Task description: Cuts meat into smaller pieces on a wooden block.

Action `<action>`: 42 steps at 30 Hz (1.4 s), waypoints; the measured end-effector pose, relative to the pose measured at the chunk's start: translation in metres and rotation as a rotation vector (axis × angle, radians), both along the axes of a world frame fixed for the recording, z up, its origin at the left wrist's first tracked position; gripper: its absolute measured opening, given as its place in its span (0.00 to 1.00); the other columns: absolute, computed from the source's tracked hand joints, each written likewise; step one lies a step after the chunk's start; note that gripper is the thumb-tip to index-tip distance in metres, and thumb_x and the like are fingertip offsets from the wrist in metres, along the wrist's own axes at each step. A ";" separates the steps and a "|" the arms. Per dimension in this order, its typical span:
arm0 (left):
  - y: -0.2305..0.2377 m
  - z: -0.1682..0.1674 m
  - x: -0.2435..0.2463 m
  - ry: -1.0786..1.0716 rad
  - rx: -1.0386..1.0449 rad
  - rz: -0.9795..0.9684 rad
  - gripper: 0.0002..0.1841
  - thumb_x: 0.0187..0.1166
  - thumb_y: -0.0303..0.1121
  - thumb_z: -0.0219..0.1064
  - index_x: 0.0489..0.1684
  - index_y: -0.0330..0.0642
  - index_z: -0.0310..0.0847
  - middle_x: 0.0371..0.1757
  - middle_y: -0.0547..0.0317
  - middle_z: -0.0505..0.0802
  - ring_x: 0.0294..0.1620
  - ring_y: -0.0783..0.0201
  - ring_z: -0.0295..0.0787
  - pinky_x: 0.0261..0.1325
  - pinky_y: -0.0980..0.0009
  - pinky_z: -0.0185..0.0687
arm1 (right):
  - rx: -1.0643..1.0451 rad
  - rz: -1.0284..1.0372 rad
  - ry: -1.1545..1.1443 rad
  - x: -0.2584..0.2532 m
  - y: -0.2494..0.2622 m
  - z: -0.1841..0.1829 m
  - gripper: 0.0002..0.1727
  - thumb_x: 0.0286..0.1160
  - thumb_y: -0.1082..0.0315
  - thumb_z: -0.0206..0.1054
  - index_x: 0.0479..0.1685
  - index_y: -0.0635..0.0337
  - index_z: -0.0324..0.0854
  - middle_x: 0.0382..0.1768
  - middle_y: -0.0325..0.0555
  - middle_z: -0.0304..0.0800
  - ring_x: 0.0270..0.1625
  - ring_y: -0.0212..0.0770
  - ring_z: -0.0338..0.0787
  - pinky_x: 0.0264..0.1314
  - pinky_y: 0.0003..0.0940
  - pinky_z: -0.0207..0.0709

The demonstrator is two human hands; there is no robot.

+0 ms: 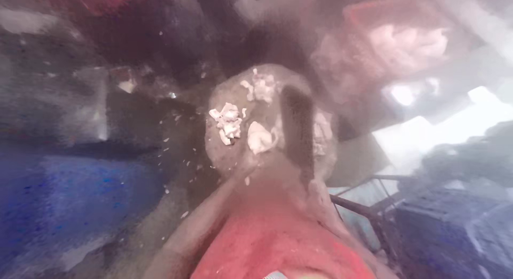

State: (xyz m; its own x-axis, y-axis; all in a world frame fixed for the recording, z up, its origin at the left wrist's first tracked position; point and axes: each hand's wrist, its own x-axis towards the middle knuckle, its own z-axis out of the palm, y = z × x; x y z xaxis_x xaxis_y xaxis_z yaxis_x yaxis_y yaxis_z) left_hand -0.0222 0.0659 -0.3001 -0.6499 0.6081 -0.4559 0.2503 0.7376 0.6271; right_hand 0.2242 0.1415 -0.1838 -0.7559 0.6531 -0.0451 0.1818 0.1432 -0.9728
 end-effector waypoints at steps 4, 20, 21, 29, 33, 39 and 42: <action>0.005 -0.006 0.014 -0.155 0.006 0.054 0.30 0.81 0.47 0.67 0.71 0.31 0.75 0.55 0.40 0.91 0.52 0.51 0.92 0.59 0.49 0.87 | 0.118 0.088 -0.269 0.020 -0.011 0.011 0.38 0.86 0.38 0.52 0.64 0.70 0.81 0.50 0.44 0.93 0.53 0.27 0.89 0.63 0.27 0.81; -0.059 0.003 -0.050 -1.238 0.110 0.070 0.21 0.90 0.52 0.49 0.26 0.54 0.71 0.14 0.71 0.70 0.08 0.75 0.60 0.10 0.80 0.61 | 0.175 0.337 -0.843 0.016 0.002 -0.090 0.38 0.90 0.34 0.38 0.67 0.54 0.82 0.47 0.52 0.93 0.51 0.49 0.93 0.60 0.55 0.84; -0.057 -0.013 -0.047 -1.133 0.075 0.132 0.20 0.90 0.52 0.52 0.30 0.51 0.73 0.15 0.70 0.71 0.10 0.74 0.61 0.12 0.79 0.62 | 0.133 0.346 -0.874 0.011 0.002 -0.102 0.39 0.90 0.34 0.36 0.67 0.56 0.81 0.50 0.54 0.92 0.54 0.51 0.93 0.62 0.57 0.83; -0.077 -0.032 -0.056 -0.559 0.028 -0.002 0.21 0.84 0.50 0.65 0.56 0.39 0.83 0.37 0.60 0.87 0.33 0.70 0.81 0.41 0.67 0.82 | -0.003 0.182 -0.299 -0.018 -0.010 -0.034 0.44 0.85 0.28 0.36 0.64 0.61 0.78 0.30 0.38 0.82 0.29 0.32 0.82 0.33 0.35 0.83; -0.079 -0.036 -0.058 -0.450 -0.027 -0.084 0.23 0.83 0.49 0.65 0.59 0.36 0.84 0.46 0.49 0.92 0.45 0.59 0.89 0.54 0.55 0.86 | 0.162 0.263 -0.337 -0.024 -0.007 -0.067 0.42 0.88 0.34 0.41 0.71 0.65 0.78 0.53 0.50 0.91 0.54 0.36 0.90 0.62 0.38 0.85; -0.125 -0.027 -0.020 -0.616 -0.070 -0.164 0.25 0.86 0.52 0.62 0.65 0.39 0.80 0.44 0.47 0.90 0.38 0.57 0.90 0.46 0.53 0.90 | 0.091 0.402 -0.851 -0.043 0.006 -0.083 0.33 0.93 0.42 0.41 0.75 0.57 0.77 0.56 0.57 0.91 0.58 0.53 0.91 0.66 0.58 0.81; -0.161 -0.045 0.013 -0.770 0.045 0.065 0.17 0.87 0.47 0.61 0.56 0.43 0.79 0.26 0.65 0.82 0.19 0.72 0.75 0.24 0.73 0.76 | 0.025 0.356 -0.728 -0.037 -0.007 -0.057 0.33 0.92 0.42 0.41 0.71 0.58 0.77 0.45 0.51 0.90 0.46 0.45 0.91 0.54 0.50 0.86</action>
State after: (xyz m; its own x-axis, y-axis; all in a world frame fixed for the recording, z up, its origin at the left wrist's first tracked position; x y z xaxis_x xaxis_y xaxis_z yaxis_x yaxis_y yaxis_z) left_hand -0.0087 -0.0946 -0.3450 -0.1944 0.6087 -0.7692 -0.3115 0.7053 0.6368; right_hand 0.1870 0.1340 -0.2406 -0.7050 0.3864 -0.5947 0.7078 0.3315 -0.6237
